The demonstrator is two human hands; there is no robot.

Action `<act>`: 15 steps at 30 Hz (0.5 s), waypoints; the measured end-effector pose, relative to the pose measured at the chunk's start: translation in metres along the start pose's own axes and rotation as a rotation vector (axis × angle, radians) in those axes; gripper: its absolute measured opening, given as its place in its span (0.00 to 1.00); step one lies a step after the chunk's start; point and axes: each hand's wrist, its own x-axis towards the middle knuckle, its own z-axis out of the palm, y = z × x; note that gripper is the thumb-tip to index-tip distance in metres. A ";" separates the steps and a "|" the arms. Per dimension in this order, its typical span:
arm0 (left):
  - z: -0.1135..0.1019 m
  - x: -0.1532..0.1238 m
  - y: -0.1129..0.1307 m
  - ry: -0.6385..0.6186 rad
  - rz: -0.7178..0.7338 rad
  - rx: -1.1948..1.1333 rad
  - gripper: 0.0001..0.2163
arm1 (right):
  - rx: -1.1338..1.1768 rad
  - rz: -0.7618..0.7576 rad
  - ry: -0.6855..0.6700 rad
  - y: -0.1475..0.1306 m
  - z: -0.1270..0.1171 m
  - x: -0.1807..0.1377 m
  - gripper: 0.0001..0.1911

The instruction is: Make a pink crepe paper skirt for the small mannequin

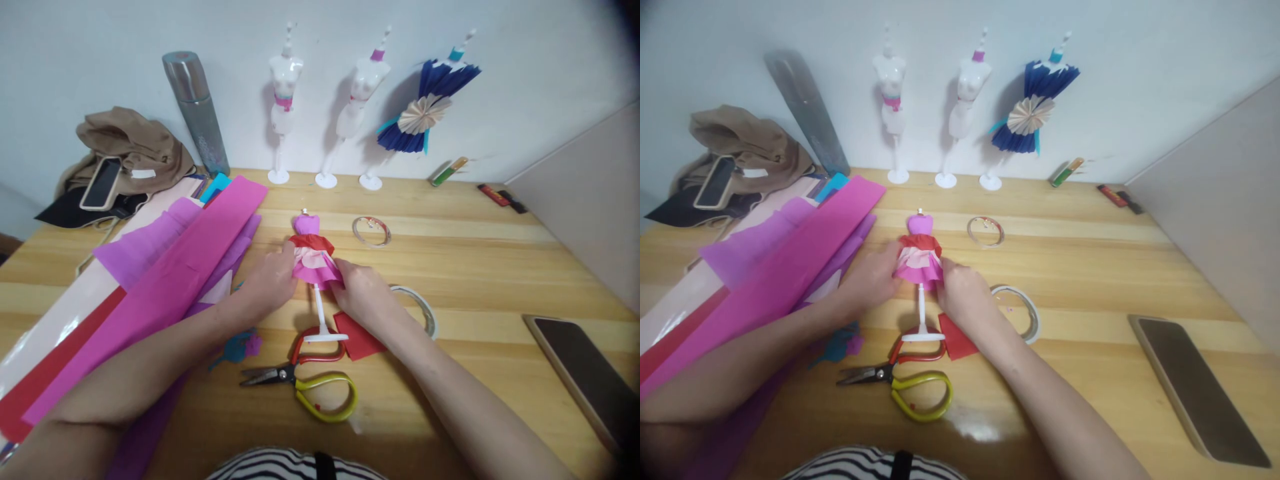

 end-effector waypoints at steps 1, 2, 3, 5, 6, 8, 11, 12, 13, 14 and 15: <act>0.000 -0.003 0.002 -0.002 0.008 0.088 0.11 | -0.026 0.012 0.005 -0.002 -0.001 -0.001 0.11; 0.000 -0.006 0.004 0.010 0.027 0.178 0.11 | -0.060 0.029 0.011 -0.004 -0.002 -0.003 0.12; 0.000 -0.008 0.006 0.039 0.060 0.256 0.11 | -0.095 0.045 0.018 -0.006 -0.004 -0.004 0.13; -0.001 -0.011 0.007 0.125 0.152 0.331 0.11 | -0.146 0.058 0.021 -0.007 -0.009 -0.008 0.14; -0.003 -0.011 0.006 0.162 0.210 0.320 0.12 | -0.156 0.053 0.014 -0.007 -0.012 -0.011 0.14; -0.009 -0.007 0.001 0.172 0.335 0.197 0.18 | -0.141 0.007 -0.012 -0.002 -0.020 -0.017 0.16; -0.022 0.007 -0.014 0.051 0.480 -0.117 0.17 | -0.070 -0.091 -0.042 0.008 -0.032 -0.026 0.22; -0.025 0.012 -0.020 0.078 0.436 -0.194 0.16 | -0.049 -0.107 -0.035 0.011 -0.036 -0.028 0.22; -0.026 0.017 -0.025 0.130 0.378 -0.228 0.15 | -0.031 -0.110 -0.009 0.013 -0.039 -0.029 0.20; -0.025 0.023 -0.030 0.185 0.302 -0.215 0.14 | -0.010 -0.117 0.034 0.015 -0.040 -0.029 0.17; -0.022 0.027 -0.035 0.215 0.215 -0.168 0.13 | 0.012 -0.142 0.088 0.015 -0.040 -0.028 0.15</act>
